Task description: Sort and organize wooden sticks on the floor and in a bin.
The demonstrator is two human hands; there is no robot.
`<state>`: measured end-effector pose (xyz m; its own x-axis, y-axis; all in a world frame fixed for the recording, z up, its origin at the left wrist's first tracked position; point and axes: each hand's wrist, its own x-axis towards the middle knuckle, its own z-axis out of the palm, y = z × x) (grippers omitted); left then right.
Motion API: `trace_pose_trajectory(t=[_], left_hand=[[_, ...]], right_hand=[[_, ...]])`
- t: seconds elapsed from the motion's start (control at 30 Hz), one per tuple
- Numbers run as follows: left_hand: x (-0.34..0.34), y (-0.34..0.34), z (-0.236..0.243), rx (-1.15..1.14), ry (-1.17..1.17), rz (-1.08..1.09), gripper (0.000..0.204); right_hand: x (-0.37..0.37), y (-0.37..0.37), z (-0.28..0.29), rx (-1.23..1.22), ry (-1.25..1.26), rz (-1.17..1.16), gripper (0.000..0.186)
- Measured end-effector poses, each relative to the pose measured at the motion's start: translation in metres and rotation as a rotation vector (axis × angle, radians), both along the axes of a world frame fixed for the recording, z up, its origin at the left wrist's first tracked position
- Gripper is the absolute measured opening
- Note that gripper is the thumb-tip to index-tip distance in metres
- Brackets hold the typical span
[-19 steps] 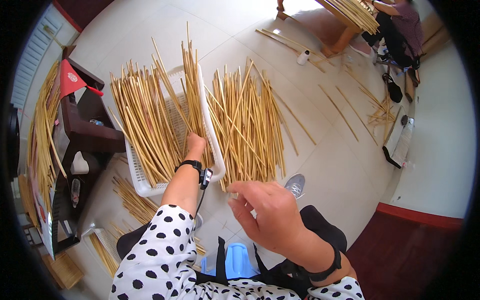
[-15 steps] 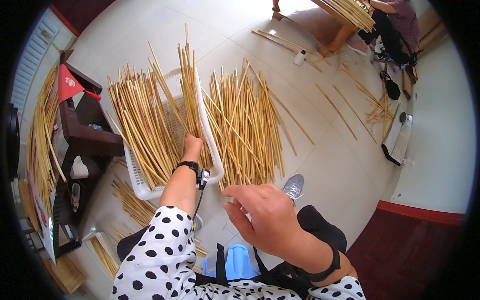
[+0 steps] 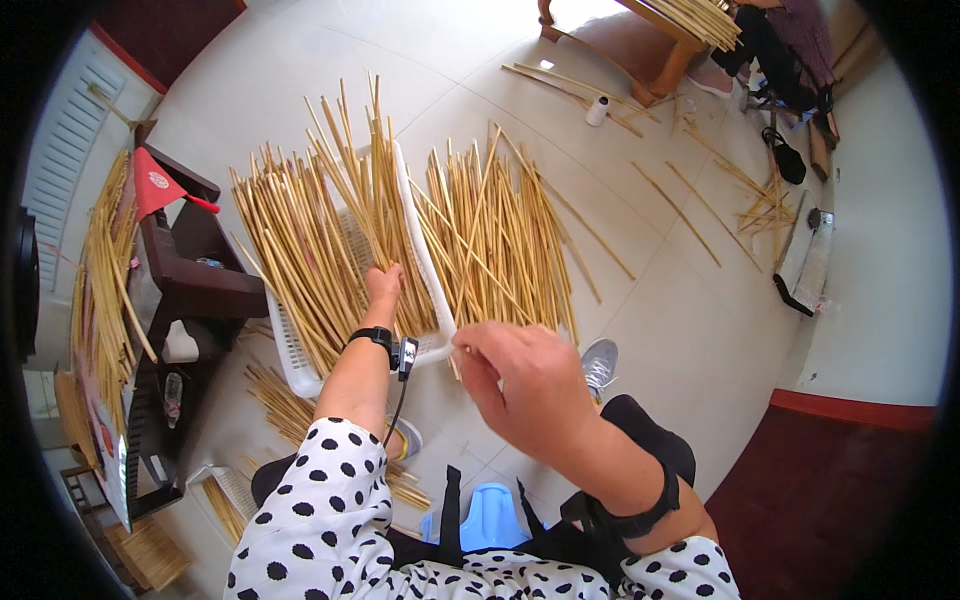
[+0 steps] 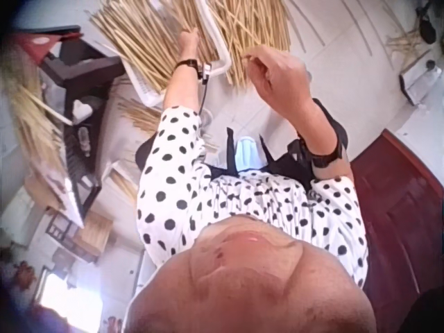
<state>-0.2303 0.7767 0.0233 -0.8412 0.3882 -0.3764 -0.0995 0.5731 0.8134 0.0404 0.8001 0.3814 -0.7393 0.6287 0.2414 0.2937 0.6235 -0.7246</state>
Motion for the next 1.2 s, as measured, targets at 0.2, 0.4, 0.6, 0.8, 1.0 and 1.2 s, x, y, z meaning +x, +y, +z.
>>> trace_pose_trajectory(t=[0.2,0.4,0.6,0.8,1.0,1.2], left_hand=[[-0.02,-0.004,0.086,0.243,0.059,-0.004,0.015],[0.022,-0.021,0.234,0.567,-0.291,-0.132,0.014],[0.105,-0.065,0.331,0.811,-0.836,-0.388,0.017],[0.16,-0.102,0.347,0.818,-1.128,-0.665,0.036],[0.175,-0.106,0.339,0.62,-1.277,-0.644,0.035],[0.176,-0.102,0.327,0.53,-1.107,-0.568,0.031]], right_hand=[[0.001,0.001,0.014,0.024,0.165,-0.064,0.005],[0.006,-0.003,0.017,-0.069,0.282,-0.114,0.006],[0.007,0.005,0.0,-0.364,0.261,-0.186,0.016],[0.001,-0.01,0.009,-1.159,0.374,-0.048,0.038],[0.004,-0.004,-0.003,-1.428,0.406,0.081,0.033],[0.001,0.005,-0.017,-1.489,0.493,-0.001,0.029]])
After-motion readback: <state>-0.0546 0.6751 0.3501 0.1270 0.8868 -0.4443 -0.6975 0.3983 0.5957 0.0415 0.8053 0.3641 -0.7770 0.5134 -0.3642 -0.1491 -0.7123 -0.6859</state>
